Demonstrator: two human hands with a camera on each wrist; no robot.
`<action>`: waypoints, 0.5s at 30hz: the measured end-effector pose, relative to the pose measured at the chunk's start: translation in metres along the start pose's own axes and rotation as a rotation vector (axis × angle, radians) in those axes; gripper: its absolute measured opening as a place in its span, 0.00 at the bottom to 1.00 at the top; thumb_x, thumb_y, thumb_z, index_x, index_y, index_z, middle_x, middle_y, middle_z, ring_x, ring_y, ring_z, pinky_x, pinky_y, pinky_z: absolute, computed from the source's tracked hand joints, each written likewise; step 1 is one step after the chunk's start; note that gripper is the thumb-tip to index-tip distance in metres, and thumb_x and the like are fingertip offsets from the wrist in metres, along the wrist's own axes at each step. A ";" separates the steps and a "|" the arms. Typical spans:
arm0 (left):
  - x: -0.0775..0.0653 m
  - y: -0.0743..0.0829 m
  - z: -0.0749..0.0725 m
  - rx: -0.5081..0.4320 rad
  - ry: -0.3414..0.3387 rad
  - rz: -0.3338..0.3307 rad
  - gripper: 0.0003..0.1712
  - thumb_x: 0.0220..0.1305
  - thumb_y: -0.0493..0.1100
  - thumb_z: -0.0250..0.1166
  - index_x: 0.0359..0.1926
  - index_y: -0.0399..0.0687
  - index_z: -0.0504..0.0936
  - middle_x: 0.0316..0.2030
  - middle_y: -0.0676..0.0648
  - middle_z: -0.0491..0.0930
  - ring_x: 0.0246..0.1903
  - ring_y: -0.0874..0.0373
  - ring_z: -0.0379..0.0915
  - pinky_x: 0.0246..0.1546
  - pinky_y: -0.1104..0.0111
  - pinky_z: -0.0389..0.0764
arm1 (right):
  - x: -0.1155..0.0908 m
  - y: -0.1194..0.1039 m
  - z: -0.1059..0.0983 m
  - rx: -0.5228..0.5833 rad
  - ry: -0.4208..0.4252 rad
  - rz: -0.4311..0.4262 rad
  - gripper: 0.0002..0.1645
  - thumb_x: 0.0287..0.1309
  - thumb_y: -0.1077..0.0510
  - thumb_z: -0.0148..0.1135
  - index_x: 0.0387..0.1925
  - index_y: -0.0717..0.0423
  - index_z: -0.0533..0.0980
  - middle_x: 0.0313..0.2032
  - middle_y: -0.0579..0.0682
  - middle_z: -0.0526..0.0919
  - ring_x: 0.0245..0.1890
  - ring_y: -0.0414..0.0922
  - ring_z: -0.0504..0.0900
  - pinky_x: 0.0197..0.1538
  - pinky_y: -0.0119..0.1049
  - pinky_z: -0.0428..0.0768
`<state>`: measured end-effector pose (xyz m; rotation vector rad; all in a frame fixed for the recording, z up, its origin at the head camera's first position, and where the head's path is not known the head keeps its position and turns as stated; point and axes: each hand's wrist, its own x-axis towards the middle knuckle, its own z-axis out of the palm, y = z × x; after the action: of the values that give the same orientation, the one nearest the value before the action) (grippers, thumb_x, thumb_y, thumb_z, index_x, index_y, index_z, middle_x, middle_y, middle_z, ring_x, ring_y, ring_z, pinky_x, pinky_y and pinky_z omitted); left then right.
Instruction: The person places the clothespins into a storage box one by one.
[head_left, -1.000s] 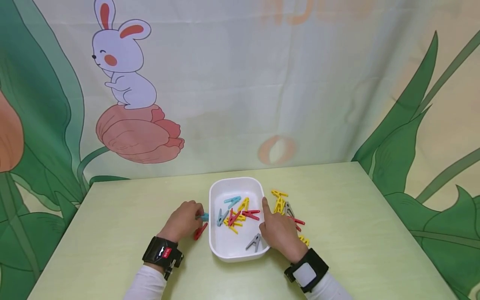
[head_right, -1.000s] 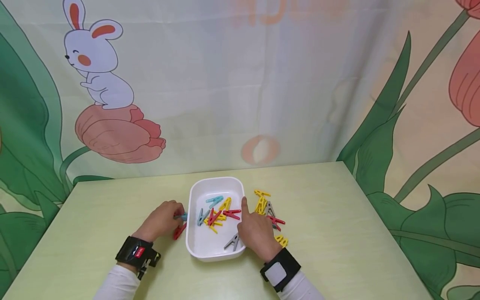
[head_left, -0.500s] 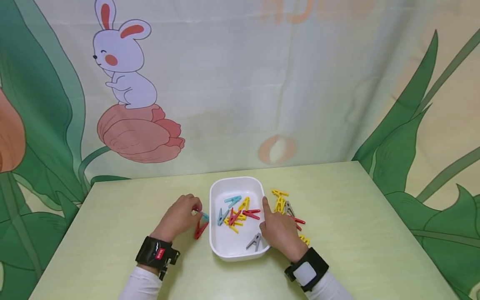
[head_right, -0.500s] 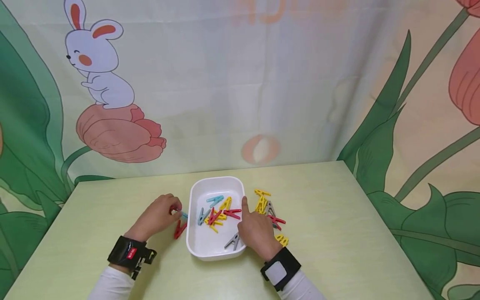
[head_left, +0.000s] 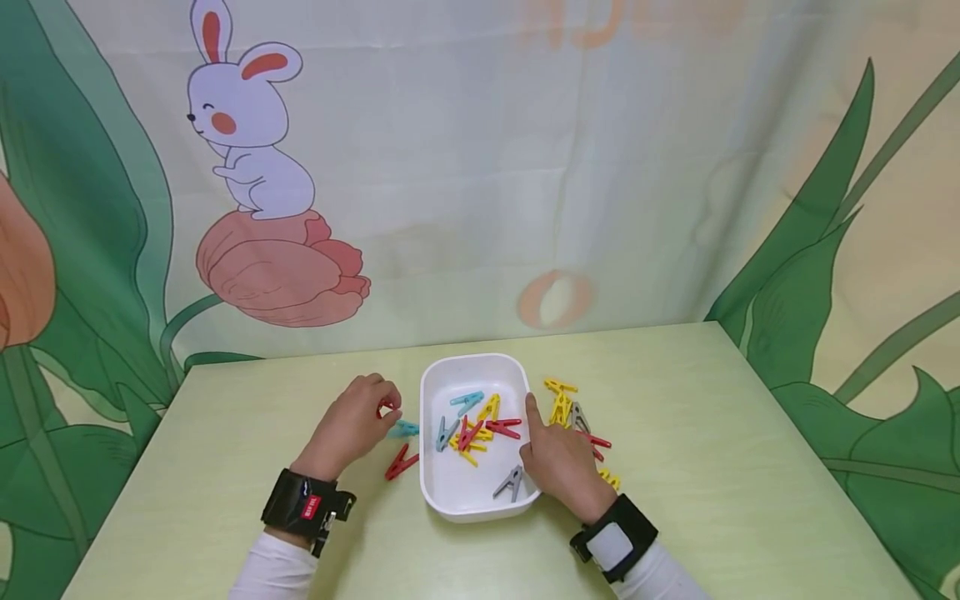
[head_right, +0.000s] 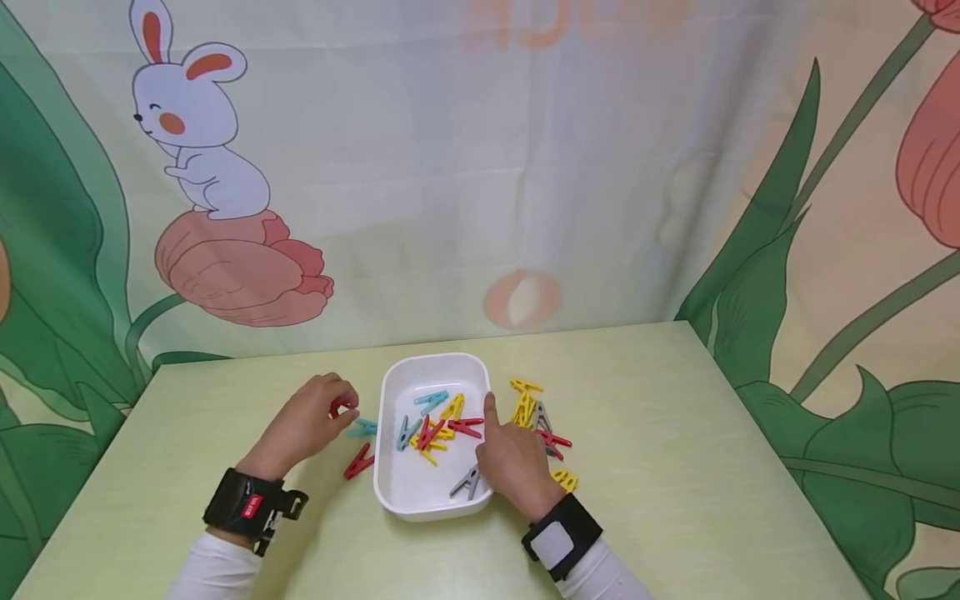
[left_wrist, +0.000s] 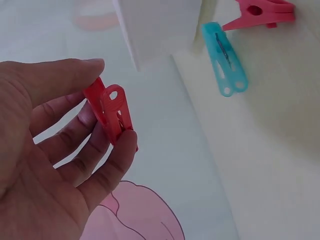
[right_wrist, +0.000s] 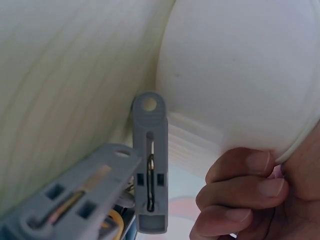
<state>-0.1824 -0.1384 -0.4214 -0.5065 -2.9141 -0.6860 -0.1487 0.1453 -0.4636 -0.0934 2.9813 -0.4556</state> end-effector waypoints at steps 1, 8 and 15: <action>0.000 0.001 -0.001 -0.001 0.006 0.003 0.04 0.58 0.38 0.70 0.34 0.45 0.82 0.33 0.46 0.77 0.37 0.53 0.70 0.35 0.63 0.75 | 0.000 0.000 0.000 -0.001 0.000 -0.001 0.45 0.65 0.51 0.58 0.77 0.52 0.50 0.14 0.48 0.69 0.13 0.45 0.69 0.21 0.34 0.60; 0.006 0.014 -0.012 -0.008 0.059 0.039 0.06 0.59 0.39 0.70 0.37 0.44 0.83 0.35 0.47 0.77 0.39 0.53 0.71 0.36 0.64 0.78 | 0.000 0.001 0.000 -0.001 -0.001 -0.003 0.46 0.65 0.51 0.59 0.77 0.52 0.49 0.14 0.48 0.69 0.13 0.45 0.68 0.21 0.35 0.60; 0.014 0.035 -0.023 -0.009 0.087 0.101 0.07 0.60 0.39 0.70 0.40 0.45 0.85 0.41 0.48 0.79 0.42 0.54 0.71 0.41 0.64 0.81 | 0.000 0.001 -0.001 0.013 -0.004 -0.004 0.45 0.65 0.52 0.58 0.77 0.52 0.49 0.15 0.48 0.69 0.14 0.45 0.68 0.21 0.35 0.60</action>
<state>-0.1825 -0.1149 -0.3839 -0.6045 -2.7841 -0.6902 -0.1487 0.1466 -0.4634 -0.0993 2.9745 -0.4741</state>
